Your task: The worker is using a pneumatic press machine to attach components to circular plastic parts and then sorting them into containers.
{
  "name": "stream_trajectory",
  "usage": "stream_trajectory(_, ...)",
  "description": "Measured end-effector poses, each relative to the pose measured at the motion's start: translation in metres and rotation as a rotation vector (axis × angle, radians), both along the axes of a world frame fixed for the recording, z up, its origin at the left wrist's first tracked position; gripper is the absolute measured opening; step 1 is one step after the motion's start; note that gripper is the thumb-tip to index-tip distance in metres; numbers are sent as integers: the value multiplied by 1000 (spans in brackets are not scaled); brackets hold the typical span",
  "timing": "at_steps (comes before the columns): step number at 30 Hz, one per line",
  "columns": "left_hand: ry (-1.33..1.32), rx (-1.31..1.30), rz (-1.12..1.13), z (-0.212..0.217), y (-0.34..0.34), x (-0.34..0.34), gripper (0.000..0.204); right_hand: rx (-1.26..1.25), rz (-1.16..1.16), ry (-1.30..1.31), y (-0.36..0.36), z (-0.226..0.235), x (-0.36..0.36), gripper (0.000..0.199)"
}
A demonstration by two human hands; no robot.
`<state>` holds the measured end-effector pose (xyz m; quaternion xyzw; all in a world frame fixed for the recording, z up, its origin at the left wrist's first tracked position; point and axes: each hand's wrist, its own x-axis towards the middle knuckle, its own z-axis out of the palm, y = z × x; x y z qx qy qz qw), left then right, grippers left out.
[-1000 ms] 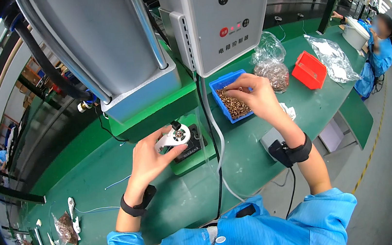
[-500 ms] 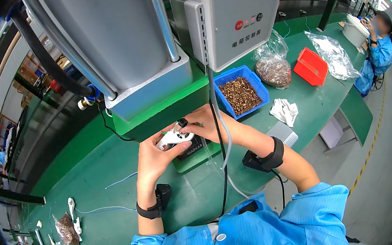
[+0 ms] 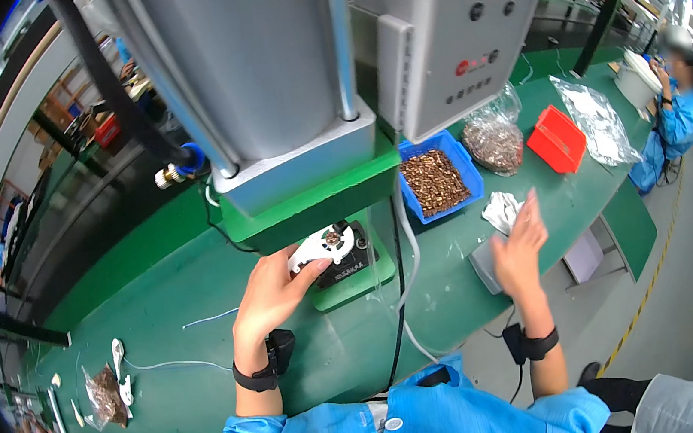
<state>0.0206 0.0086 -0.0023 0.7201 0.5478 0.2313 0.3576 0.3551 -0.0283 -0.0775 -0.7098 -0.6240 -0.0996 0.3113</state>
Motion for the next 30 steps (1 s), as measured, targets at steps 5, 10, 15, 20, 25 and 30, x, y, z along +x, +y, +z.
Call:
stream_trajectory(5, -145, 57, 5, -2, -5, -7, 37, -73, 38, -255, 0, -37, 13, 74)
stream_trajectory(10, -283, 50, 64, -10, -17, -14, 27, -410, 196, -179, 49, 33, -6, 34)
stream_trajectory(15, -304, 34, 83, -18, -15, -5, 24, -296, 658, -309, 159, -12, 4, 14)
stream_trajectory(20, -424, 20, 97, -28, -17, -7, 22, -414, 676, -146, 165, -23, -19, 11)
stream_trajectory(25, -571, -74, 64, -30, -2, -10, 20, -362, 669, -91, 145, -16, -27, 11)
stream_trajectory(30, -834, -12, 228, -15, -1, -34, 17, -361, 649, -68, 141, -18, -26, 12)
